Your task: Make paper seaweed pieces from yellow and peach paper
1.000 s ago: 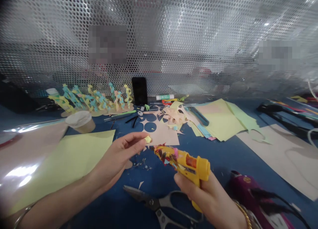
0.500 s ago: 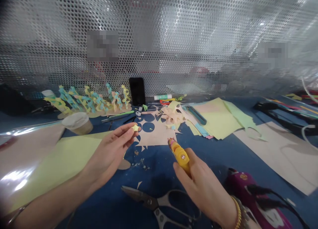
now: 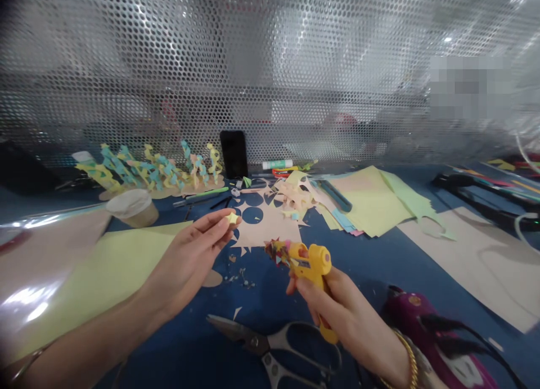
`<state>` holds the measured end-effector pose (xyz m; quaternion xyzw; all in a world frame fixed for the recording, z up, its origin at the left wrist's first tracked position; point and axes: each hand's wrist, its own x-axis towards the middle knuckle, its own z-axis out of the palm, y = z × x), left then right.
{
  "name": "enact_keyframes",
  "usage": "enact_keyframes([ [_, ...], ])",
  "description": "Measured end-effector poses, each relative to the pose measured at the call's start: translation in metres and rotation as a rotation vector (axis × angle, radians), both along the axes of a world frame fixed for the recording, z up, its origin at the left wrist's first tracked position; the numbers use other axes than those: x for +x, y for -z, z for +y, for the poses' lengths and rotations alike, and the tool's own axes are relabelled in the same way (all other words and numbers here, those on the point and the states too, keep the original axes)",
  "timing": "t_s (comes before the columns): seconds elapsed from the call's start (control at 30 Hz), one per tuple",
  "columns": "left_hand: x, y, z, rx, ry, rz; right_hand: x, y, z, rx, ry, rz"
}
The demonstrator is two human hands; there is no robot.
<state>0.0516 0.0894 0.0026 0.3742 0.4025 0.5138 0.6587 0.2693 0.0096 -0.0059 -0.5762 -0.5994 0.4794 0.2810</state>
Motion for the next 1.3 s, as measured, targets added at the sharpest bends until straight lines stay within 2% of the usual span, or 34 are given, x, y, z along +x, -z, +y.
enact_keyframes([
  [0.27, 0.001, -0.005, -0.002, -0.033, -0.006, 0.024, -0.003, -0.001, -0.002, 0.09, 0.029, -0.045],
  [0.37, 0.001, -0.006, -0.003, -0.038, 0.008, 0.007, -0.005, 0.0, -0.001, 0.153, 0.038, -0.128],
  [0.47, 0.001, -0.006, -0.003, -0.049, 0.016, 0.006, -0.003, 0.008, 0.003, 0.274, 0.047, -0.387],
  [0.6, 0.001, -0.004, -0.004, -0.078, 0.064, -0.009, 0.006, 0.026, 0.011, 0.346, 0.086, -0.91],
  [0.7, 0.002, -0.002, -0.007, -0.1, 0.117, -0.034, 0.014, 0.031, 0.014, 0.413, 0.063, -1.1],
  [0.73, 0.003, -0.001, -0.009, -0.108, 0.131, -0.039, 0.015, 0.029, 0.015, 0.47, 0.063, -1.096],
  [0.8, 0.006, 0.0, -0.014, -0.123, 0.165, -0.048, 0.011, 0.02, 0.014, 0.607, 0.083, -0.957],
  [0.9, 0.01, 0.0, -0.023, -0.154, 0.222, -0.061, -0.006, 0.005, 0.01, 0.692, 0.095, -0.494],
  [1.0, 0.013, 0.0, -0.032, -0.185, 0.262, -0.089, -0.026, -0.003, 0.009, 0.751, 0.138, -0.212],
  [1.13, 0.016, 0.002, -0.041, -0.186, 0.326, -0.147, -0.041, -0.001, 0.011, 0.771, 0.173, -0.036],
  [1.3, 0.021, 0.001, -0.05, -0.143, 0.354, -0.118, -0.045, -0.003, 0.008, 0.779, 0.182, 0.023],
])
